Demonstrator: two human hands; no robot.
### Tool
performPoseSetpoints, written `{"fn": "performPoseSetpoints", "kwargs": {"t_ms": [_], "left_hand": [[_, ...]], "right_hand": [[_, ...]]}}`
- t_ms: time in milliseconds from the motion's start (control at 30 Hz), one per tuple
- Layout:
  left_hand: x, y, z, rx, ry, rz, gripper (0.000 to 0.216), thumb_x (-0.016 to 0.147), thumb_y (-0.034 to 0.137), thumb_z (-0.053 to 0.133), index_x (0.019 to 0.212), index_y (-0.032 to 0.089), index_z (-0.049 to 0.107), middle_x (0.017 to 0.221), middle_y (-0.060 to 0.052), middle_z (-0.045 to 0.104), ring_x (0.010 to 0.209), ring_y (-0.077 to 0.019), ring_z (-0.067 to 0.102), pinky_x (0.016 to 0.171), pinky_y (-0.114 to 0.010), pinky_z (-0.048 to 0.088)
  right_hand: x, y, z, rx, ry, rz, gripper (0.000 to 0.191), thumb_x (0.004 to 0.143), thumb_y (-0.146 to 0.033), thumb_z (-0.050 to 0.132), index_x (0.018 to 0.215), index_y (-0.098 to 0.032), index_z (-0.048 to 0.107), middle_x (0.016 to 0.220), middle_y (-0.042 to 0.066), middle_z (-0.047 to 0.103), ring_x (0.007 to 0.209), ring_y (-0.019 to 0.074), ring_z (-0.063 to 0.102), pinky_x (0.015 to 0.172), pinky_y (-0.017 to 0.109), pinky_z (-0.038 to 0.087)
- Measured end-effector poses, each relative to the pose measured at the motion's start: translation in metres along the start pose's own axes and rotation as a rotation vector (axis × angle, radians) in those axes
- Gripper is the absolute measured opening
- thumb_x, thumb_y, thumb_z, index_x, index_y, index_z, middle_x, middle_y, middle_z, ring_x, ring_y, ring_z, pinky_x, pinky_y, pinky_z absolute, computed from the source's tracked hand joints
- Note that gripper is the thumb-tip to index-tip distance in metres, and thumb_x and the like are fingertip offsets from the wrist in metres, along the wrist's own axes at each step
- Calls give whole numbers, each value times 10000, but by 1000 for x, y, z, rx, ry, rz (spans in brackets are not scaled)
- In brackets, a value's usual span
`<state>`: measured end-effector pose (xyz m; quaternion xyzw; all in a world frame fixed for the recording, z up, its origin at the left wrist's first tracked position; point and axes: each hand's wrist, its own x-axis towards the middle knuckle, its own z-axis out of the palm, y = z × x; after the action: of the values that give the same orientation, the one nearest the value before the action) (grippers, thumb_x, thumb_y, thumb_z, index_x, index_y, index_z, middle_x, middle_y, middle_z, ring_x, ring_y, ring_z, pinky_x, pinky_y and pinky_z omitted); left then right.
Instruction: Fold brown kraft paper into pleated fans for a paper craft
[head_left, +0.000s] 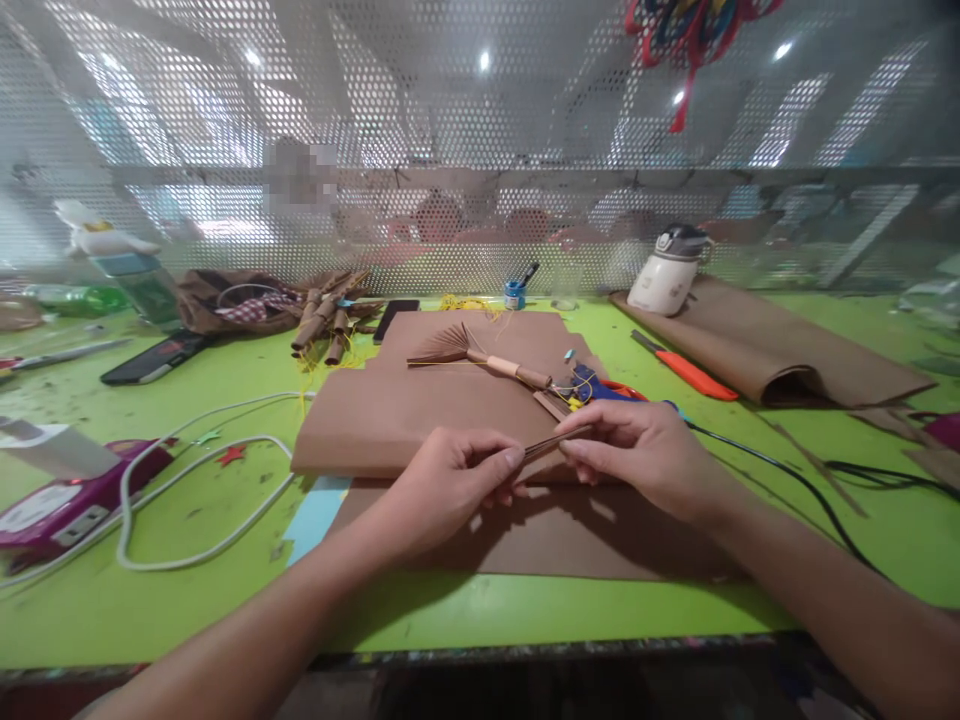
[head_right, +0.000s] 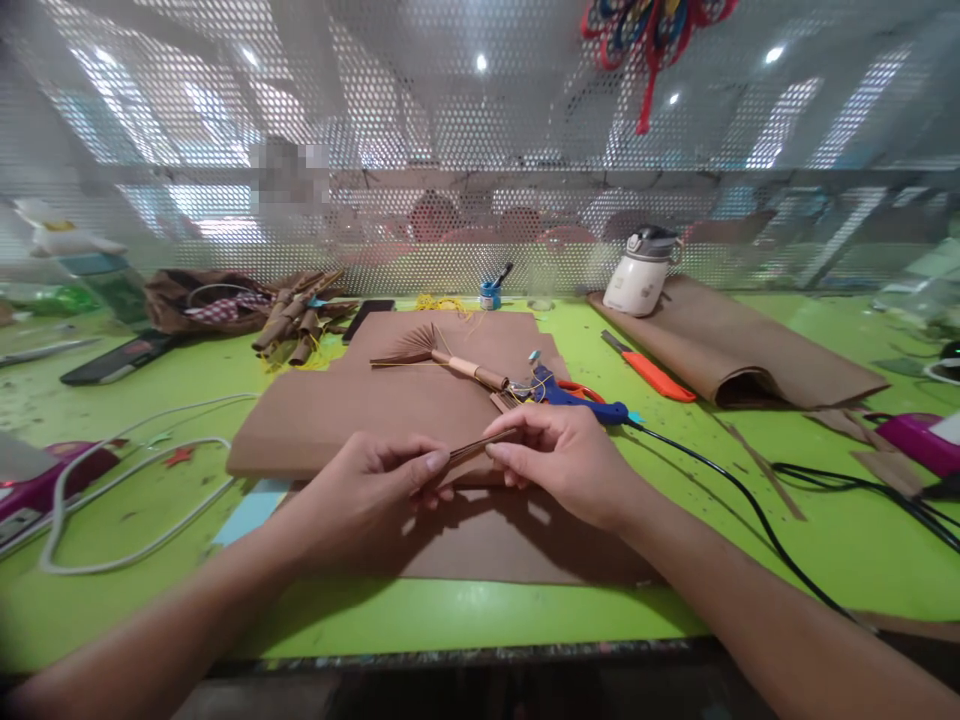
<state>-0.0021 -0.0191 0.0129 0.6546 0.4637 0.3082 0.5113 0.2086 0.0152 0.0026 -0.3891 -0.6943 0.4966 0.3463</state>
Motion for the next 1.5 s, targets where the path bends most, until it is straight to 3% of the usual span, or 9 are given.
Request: {"fn": "performPoseSetpoints", "kwargs": {"t_ms": [300,667,733,800,933,1033,1167,1300,1500], "left_hand": [[-4,-2,8,167,-119,45,308,872,346,440,695,139,584,556,21,498,487,-80,424,466,-187,303],[-5,-6,13,-66,-345,-75,295,833,386,539,740,115,613,642,-59,654,500,-89,485,503,-202,349],[-6,-6,11,-93,-326,-74,291,819,387,565,752,109,617,649,-61,653,490,-80,464,485,-199,324],[-5,-5,9,-142,-288,-87,311,829,397,550,776,99,617,686,-80,660,507,-86,486,481,-202,328],[-4,-1,3,-399,-124,-131,293,852,401,510,830,115,571,792,-118,677,620,-149,595,573,-261,444],[-2,2,0,-495,-13,-88,223,861,343,508,915,130,545,770,-100,676,664,-161,607,643,-299,478],[0,1,1,-518,9,-70,194,872,303,487,956,134,535,760,-86,660,654,-159,586,634,-321,493],[1,-5,4,-575,26,-64,147,854,273,506,925,147,533,767,-68,636,654,-158,574,638,-347,504],[3,-4,4,-501,96,-55,123,827,210,514,935,163,548,680,-9,564,569,-106,496,526,-230,437]], "right_hand": [[-1,3,-3,120,-158,-42,276,750,-226,668,1015,-150,652,742,16,641,673,119,598,634,240,489],[-5,6,9,80,-287,-123,309,748,-199,670,1054,-165,648,852,41,678,760,133,612,688,245,491],[-3,4,0,96,-248,-136,332,755,-242,670,1078,-177,636,862,40,666,760,135,609,684,252,493],[2,4,-12,79,-84,-161,300,770,-294,650,1044,-171,643,812,35,650,704,130,598,650,257,492],[17,11,-31,-256,250,-211,215,816,-334,568,799,-146,672,693,28,628,623,135,558,600,262,451],[22,19,-26,-738,256,-246,249,848,-277,514,694,-150,662,716,48,629,674,157,559,648,283,426],[20,25,-6,-1278,251,-215,275,854,-312,518,694,-135,655,796,109,615,818,236,537,723,342,402],[18,27,1,-1422,255,-216,209,842,-274,533,732,-138,648,819,115,589,859,257,489,747,358,368],[21,32,-6,-1371,201,-222,219,851,-173,483,668,-157,602,794,91,564,828,230,467,729,337,347]]}}
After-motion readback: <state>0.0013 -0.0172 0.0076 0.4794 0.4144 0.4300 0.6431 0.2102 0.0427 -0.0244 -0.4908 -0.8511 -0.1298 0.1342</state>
